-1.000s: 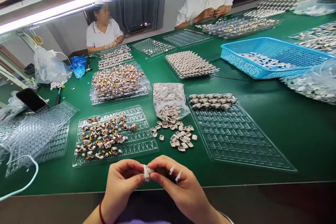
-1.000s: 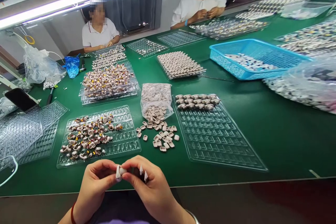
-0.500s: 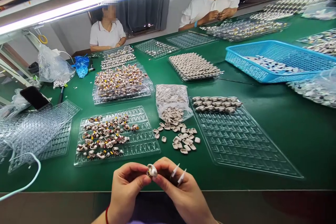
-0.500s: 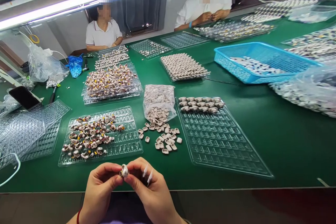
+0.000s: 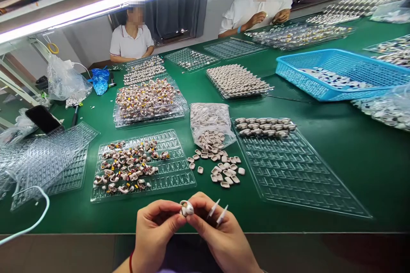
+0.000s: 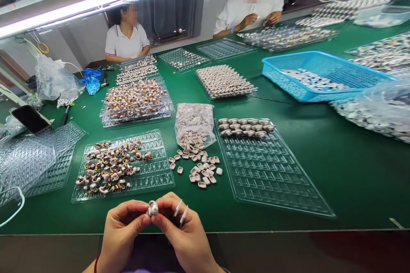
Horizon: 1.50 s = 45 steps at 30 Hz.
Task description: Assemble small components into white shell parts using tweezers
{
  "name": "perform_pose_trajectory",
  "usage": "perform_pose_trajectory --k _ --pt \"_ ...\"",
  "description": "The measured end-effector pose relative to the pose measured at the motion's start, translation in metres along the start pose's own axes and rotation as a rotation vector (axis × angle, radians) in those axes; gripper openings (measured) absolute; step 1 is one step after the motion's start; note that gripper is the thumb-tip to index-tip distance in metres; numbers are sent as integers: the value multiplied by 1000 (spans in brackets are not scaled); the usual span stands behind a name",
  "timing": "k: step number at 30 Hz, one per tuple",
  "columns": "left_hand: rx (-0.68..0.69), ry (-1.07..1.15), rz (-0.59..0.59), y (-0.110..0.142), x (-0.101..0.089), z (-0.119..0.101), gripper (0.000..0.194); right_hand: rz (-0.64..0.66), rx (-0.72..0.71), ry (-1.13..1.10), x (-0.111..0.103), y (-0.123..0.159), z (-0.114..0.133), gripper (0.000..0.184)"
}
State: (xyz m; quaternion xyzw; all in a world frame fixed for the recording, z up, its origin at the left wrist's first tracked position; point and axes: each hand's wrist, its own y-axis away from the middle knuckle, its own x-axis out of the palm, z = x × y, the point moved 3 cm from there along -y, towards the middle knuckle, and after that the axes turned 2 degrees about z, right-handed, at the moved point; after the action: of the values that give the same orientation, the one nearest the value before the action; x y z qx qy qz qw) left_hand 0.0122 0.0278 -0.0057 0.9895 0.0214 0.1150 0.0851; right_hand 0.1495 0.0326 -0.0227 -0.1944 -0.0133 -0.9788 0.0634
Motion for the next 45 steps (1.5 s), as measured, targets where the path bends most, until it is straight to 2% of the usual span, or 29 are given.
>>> perform_pose_trajectory --k 8,16,26,33,40,43,45 --pt "-4 16 12 -1 -2 -1 16 39 36 -28 -3 -1 -2 14" --pt "115 -16 41 -1 -2 -4 12 85 60 -22 -6 -3 -2 15" --pt "229 -85 62 1 -4 -9 9 70 42 -3 -4 -4 5 13" --pt "415 -268 108 3 -3 -16 25 90 48 -49 -3 0 1 17" --pt "715 -525 294 5 -4 -39 50 174 62 -6 0 2 11 26" --pt "809 -566 310 5 -3 -48 50 182 68 3 0 3 14 28" --pt "862 -618 324 4 -1 -51 43 190 63 22 0 4 15 28"
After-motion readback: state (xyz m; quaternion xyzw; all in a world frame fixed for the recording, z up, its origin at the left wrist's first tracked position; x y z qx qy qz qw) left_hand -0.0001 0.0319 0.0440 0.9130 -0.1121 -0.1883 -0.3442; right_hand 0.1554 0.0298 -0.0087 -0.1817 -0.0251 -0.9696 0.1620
